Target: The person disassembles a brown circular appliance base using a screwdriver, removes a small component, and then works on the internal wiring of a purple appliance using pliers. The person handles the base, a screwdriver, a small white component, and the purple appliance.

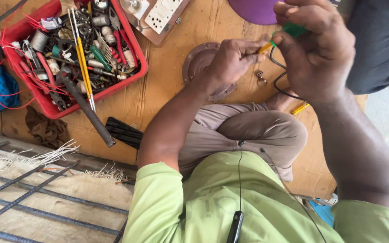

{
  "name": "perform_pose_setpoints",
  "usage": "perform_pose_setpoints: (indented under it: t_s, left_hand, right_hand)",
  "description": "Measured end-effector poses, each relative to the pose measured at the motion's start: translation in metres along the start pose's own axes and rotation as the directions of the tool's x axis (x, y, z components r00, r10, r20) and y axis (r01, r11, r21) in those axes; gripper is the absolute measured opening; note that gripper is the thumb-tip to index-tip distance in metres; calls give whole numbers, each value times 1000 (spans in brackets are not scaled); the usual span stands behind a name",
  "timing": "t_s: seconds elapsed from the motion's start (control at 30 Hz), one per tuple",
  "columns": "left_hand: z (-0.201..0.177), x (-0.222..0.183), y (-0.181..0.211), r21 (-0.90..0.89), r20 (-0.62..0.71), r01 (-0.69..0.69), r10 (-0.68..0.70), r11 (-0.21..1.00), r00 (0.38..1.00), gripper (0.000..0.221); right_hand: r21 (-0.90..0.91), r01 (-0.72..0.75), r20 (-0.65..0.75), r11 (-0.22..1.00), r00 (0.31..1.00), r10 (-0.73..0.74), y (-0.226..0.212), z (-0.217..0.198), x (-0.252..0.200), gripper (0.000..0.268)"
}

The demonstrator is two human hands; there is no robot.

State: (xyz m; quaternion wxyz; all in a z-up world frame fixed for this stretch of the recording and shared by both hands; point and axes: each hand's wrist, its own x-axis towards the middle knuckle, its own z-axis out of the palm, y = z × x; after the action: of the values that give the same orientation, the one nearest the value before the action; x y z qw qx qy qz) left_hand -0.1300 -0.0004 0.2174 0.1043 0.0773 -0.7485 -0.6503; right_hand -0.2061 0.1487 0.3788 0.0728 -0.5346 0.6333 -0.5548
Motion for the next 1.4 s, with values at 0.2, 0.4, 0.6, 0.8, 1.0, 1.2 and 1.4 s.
perform_pose_setpoints:
  t_s: [0.2,0.4,0.6,0.8,1.0,1.2,1.4]
  left_hand:
    - [6,5,-57,-54,-60,4,-8,999,998,30]
    - [11,4,-68,-38,-74,5,-8,999,997,31]
    - [9,1,-62,-35,-73,39,-42,999,996,32]
    - [8,3,-58,-102,-47,60,-65,993,997,31]
    - [11,0,-60,-57,-89,42,-47,997,995,30]
    - [10,4,-58,-45,-100,19,-24,999,995,32]
    - [-14,-27,-71,112,-301,139,-100,984,948,35]
  right_hand:
    - [-193,-21,76,981,996,36,1,6,0,35]
    - [-162,-19,60,987,998,29,9,8,-3,33]
    - [-89,-29,46,996,998,33,10,7,-6,26]
    - [-84,-63,38,994,997,66,11,8,-5,29]
    - [-117,-66,27,991,997,70,14,7,-12,35]
    - [-314,-93,-84,945,994,70,20,14,-11,45]
    - [-294,-20,-57,956,998,3,25,6,-23,44]
